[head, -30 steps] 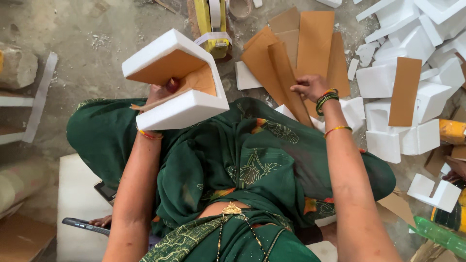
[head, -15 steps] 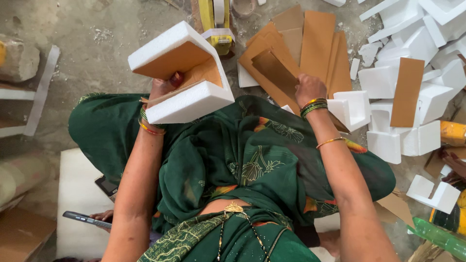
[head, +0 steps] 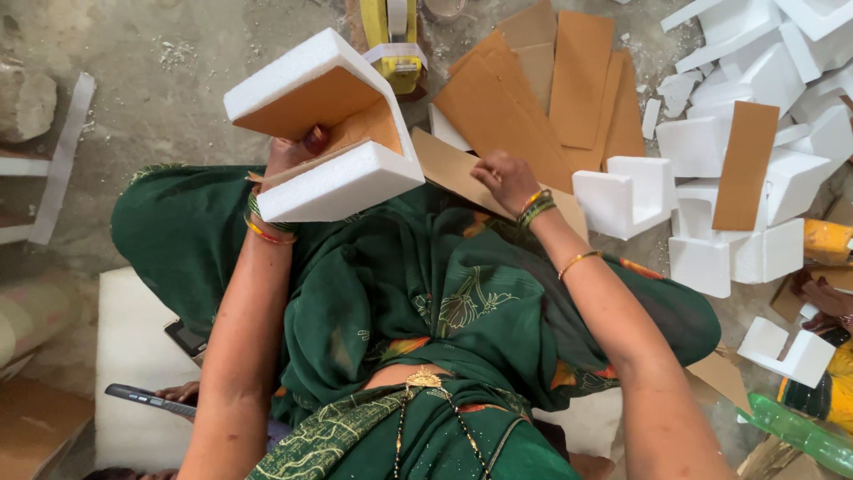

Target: The person assembles small rectangular boxes by inserting white foam inserts into brown cardboard frames and securing them with a tape dispenser. The person repeats this process for multiple units, handling the components and tape by hand.

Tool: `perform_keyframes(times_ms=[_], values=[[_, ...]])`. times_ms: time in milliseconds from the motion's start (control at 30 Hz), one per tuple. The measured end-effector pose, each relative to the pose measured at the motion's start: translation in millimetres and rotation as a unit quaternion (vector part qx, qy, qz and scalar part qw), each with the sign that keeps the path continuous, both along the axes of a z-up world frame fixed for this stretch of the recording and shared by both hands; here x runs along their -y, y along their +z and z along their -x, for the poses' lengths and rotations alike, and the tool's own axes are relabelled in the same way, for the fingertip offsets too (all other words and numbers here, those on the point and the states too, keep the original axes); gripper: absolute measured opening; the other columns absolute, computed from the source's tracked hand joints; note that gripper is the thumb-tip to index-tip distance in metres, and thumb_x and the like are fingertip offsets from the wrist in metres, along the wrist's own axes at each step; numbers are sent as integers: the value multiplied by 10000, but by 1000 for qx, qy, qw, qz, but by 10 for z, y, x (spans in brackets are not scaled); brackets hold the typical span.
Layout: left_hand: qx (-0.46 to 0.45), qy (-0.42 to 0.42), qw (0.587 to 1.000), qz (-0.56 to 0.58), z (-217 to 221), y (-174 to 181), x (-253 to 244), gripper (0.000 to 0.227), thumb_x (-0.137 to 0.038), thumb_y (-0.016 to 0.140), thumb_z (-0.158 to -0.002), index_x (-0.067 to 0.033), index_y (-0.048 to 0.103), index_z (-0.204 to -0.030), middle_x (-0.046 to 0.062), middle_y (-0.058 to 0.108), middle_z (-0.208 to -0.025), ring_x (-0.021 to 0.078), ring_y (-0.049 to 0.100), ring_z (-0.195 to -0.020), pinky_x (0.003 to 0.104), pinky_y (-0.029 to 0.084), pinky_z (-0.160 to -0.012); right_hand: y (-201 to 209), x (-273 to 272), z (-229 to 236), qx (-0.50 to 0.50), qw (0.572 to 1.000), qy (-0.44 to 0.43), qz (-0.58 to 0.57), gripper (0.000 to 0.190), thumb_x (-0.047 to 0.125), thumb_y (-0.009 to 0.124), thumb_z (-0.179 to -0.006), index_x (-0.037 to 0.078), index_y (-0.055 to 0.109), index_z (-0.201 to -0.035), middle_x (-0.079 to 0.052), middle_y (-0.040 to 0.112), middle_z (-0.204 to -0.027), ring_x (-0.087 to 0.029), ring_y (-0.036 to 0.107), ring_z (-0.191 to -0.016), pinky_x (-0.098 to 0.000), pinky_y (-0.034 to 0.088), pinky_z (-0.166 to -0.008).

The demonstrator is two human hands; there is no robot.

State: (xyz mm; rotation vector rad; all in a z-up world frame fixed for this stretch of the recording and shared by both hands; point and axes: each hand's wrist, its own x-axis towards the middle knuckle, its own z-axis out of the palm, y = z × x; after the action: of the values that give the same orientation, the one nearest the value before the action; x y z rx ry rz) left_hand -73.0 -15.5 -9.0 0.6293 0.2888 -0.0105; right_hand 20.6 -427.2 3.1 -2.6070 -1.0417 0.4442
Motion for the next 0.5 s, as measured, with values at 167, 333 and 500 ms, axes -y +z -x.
perform_keyframes(times_ms=[167, 333, 500], values=[[6, -9, 1000, 0, -78, 58, 21, 124, 10, 705, -990, -66, 670, -1082, -4, 663, -1024, 109, 629, -940, 300, 548, -851, -254, 97, -282, -216, 962, -72, 152, 1056, 603, 875, -654, 85, 431, -1460, -244, 504, -1431, -391, 453, -1359, -474, 360, -1134], [5, -9, 1000, -2, -48, 77, 8, 116, 4, 699, -999, -72, 670, -1081, -8, 659, -1023, 107, 625, -938, 300, 546, -850, -253, -10, -283, -212, 946, -99, 225, 1301, 736, 874, -550, 130, 340, -1570, -215, 439, -1540, -398, 369, -1462, -534, 259, -1224], [11, -16, 1000, 0, -70, 105, 1, 108, -2, 692, -1007, -77, 669, -1081, -13, 656, -1022, 105, 621, -937, 300, 545, -849, 137, -277, -365, -256, 880, -170, 362, 1238, 706, 850, -509, 344, 327, -1571, -163, 367, -1561, -412, 345, -1444, -564, 347, -1143]])
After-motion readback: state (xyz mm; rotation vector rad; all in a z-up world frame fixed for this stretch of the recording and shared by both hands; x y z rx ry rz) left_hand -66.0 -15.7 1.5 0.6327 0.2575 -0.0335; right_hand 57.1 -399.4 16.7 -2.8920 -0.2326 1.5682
